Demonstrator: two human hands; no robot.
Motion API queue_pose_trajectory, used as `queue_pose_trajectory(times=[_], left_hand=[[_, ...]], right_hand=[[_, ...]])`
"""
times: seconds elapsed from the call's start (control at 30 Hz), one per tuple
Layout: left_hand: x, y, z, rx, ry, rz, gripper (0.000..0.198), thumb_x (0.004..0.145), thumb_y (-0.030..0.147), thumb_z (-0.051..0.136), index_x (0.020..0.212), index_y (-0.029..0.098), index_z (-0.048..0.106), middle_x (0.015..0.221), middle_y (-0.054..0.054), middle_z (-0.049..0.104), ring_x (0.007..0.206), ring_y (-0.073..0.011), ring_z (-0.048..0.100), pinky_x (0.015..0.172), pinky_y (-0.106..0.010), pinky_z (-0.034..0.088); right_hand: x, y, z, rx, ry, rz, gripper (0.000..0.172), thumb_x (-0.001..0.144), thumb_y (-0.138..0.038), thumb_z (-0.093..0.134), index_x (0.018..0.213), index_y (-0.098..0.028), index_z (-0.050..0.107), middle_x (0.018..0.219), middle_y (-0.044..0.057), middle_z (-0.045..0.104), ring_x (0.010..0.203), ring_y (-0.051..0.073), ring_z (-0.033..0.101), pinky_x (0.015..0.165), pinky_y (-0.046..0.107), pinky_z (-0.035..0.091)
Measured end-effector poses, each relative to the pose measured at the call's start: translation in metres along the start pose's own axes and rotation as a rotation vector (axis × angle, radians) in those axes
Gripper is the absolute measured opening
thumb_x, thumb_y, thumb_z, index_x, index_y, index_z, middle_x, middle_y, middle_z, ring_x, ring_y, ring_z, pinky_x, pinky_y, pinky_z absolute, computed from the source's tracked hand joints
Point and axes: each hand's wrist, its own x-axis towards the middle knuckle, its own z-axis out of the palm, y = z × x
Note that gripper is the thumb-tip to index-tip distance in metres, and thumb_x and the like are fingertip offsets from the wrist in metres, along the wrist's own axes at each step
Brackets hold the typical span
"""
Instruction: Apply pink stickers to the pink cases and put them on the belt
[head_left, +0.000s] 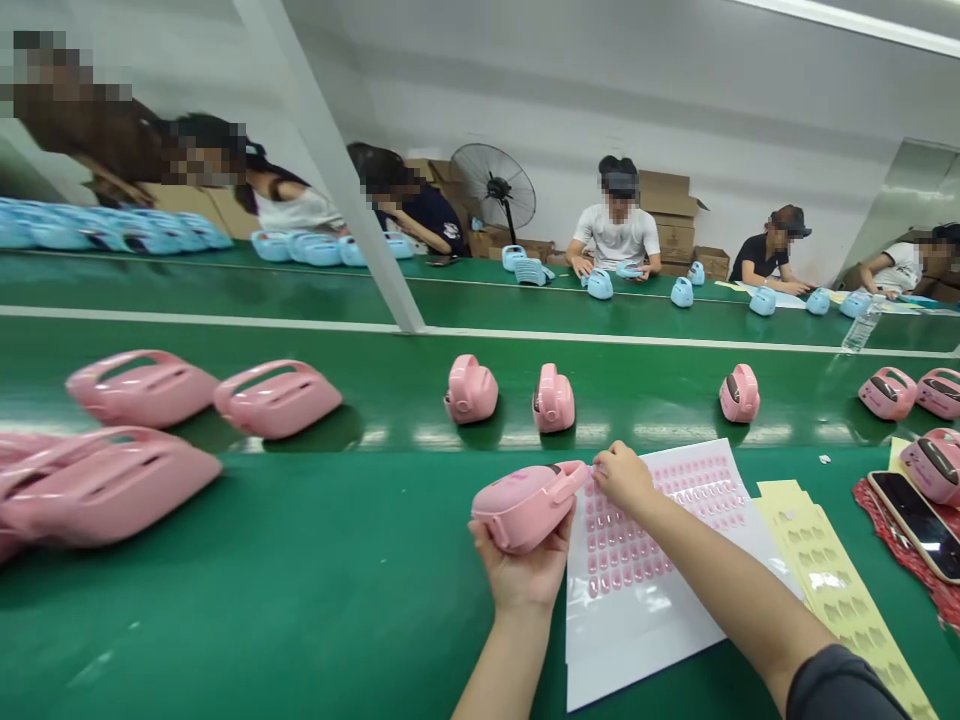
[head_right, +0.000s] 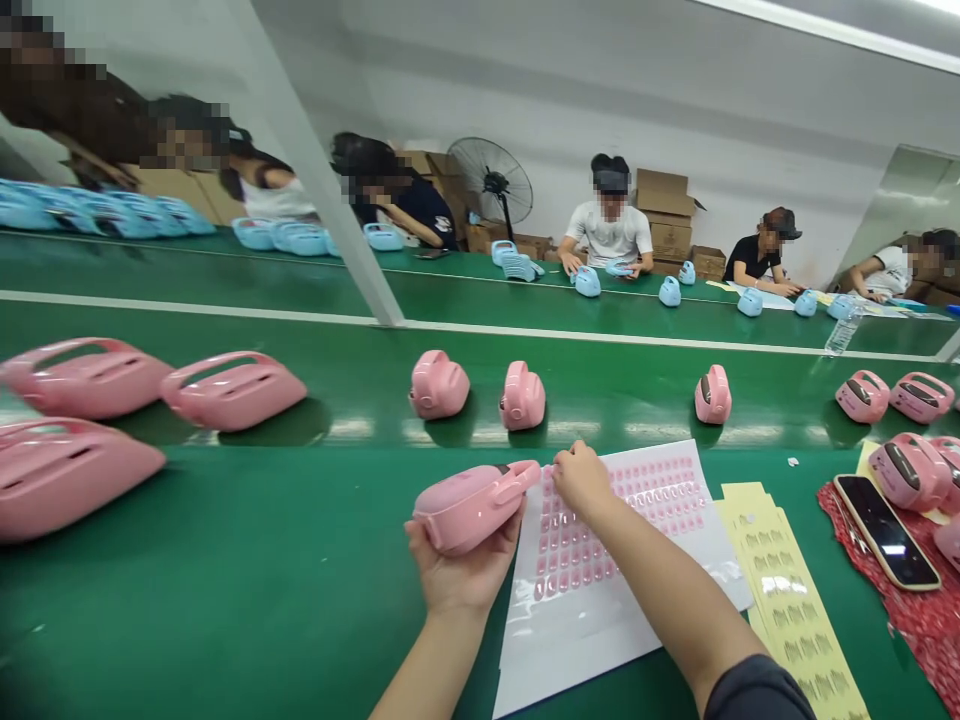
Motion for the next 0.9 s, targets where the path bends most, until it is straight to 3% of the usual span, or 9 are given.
queue_pose_trajectory(times=[0.07,0.2,0.33,0.4,0.5,0.67,0.9], left_hand=[[0.000,-0.002,-0.001,-0.008,-0.003,-0.005,0.058,0.051,0.059,0.070,0.098,0.028,0.061,0.095,-0.003,0.069,0.095,-0.0239,0.060,0.073,-0.033,0.053],[-0.003,-0.006,-0.004,-0.053,-0.019,-0.027,0.056,0.057,0.059,0.065,0.103,0.027,0.060,0.095,-0.003,0.070,0.097,-0.0245,0.060,0.075,-0.032,0.052],[-0.008,-0.014,-0.004,-0.098,-0.023,-0.061,0.055,0.061,0.060,0.061,0.103,0.025,0.061,0.094,-0.004,0.070,0.093,-0.0236,0.062,0.076,-0.030,0.052],[-0.011,-0.019,-0.003,-0.139,0.000,-0.086,0.052,0.064,0.058,0.059,0.102,0.023,0.062,0.092,-0.005,0.071,0.086,-0.0218,0.065,0.074,-0.028,0.052],[-0.014,-0.026,-0.005,-0.235,-0.025,-0.129,0.045,0.071,0.053,0.054,0.100,0.019,0.063,0.089,-0.009,0.072,0.078,-0.0211,0.067,0.068,-0.028,0.053],[-0.016,-0.032,-0.011,-0.331,-0.129,-0.174,0.044,0.077,0.048,0.048,0.100,0.013,0.064,0.091,-0.015,0.071,0.081,-0.0249,0.067,0.070,-0.032,0.054],[-0.016,-0.035,-0.014,-0.358,-0.251,-0.228,0.047,0.081,0.047,0.045,0.105,0.010,0.061,0.099,-0.019,0.069,0.085,-0.0244,0.067,0.076,-0.031,0.053]], right_hand=[[-0.001,0.002,0.000,0.067,0.033,0.023,0.012,0.069,-0.011,0.058,0.069,-0.021,0.064,0.081,0.003,0.054,0.080,0.018,0.055,0.073,0.031,0.044],[-0.015,-0.002,-0.007,0.248,0.154,0.102,0.009,0.075,-0.022,0.053,0.074,-0.019,0.061,0.095,0.006,0.054,0.092,0.018,0.055,0.073,0.029,0.045],[-0.044,-0.025,-0.010,0.800,0.212,0.179,0.014,0.070,-0.032,0.061,0.065,-0.019,0.059,0.103,0.009,0.058,0.112,0.024,0.047,0.085,0.034,0.041],[-0.058,-0.037,-0.011,0.955,0.187,0.180,0.016,0.064,-0.033,0.066,0.059,-0.019,0.059,0.106,0.008,0.057,0.117,0.025,0.043,0.093,0.037,0.036],[-0.071,-0.047,-0.013,0.984,0.174,0.188,0.016,0.060,-0.033,0.070,0.055,-0.020,0.061,0.109,0.009,0.054,0.118,0.026,0.041,0.099,0.037,0.030],[-0.073,-0.046,-0.014,0.957,0.266,0.204,0.018,0.061,-0.035,0.068,0.053,-0.020,0.060,0.104,0.009,0.053,0.115,0.027,0.043,0.098,0.040,0.031],[-0.076,-0.041,-0.017,0.702,0.371,0.043,0.017,0.066,-0.029,0.064,0.054,-0.021,0.057,0.094,0.007,0.055,0.105,0.025,0.049,0.092,0.041,0.035]])
